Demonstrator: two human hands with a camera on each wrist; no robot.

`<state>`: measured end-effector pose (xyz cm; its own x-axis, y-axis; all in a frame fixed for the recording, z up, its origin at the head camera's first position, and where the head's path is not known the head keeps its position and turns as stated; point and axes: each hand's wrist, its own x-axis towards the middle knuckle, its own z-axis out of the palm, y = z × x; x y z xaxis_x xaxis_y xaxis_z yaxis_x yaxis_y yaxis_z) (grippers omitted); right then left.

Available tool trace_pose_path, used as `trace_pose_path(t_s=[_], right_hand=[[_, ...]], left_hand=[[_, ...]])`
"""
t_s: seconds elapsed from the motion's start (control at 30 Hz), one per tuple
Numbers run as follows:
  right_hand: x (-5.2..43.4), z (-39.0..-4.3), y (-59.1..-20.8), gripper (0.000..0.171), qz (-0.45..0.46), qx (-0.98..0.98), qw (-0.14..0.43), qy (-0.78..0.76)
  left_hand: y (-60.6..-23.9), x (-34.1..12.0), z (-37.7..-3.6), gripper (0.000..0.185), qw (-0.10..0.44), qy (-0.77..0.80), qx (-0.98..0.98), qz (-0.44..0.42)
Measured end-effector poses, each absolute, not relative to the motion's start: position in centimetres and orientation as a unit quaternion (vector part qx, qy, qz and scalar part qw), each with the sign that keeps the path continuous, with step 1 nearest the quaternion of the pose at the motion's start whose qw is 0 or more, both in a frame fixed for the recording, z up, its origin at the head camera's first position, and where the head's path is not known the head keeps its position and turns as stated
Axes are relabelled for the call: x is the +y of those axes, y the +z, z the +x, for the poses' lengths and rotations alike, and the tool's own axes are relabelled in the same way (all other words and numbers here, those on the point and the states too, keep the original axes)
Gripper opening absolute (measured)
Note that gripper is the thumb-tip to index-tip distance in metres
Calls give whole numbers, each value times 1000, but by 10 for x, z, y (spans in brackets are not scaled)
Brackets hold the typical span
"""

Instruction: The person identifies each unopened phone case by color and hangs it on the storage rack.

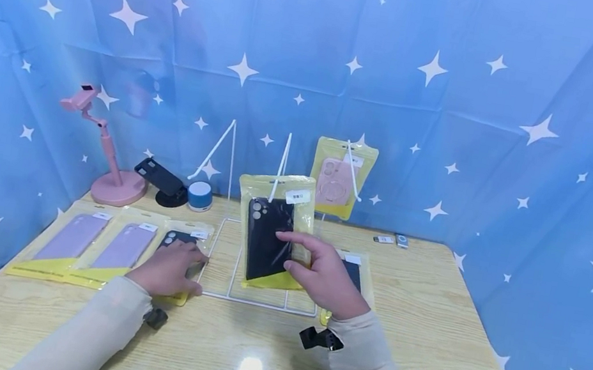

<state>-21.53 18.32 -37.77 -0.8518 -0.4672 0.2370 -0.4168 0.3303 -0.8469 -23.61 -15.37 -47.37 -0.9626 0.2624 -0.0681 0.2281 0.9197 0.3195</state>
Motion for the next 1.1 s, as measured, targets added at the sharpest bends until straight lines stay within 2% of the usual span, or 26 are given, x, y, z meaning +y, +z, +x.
trace_pose_path(t_s=[0.6,1.1], right_hand=[[177,-229,-379,50,-234,828,13,-510],[168,-258,-377,50,-226,829,-19,-511]], left_hand=[[-473,-154,-236,66,57,153,979,125],[-473,-154,-237,65,57,152,979,123]])
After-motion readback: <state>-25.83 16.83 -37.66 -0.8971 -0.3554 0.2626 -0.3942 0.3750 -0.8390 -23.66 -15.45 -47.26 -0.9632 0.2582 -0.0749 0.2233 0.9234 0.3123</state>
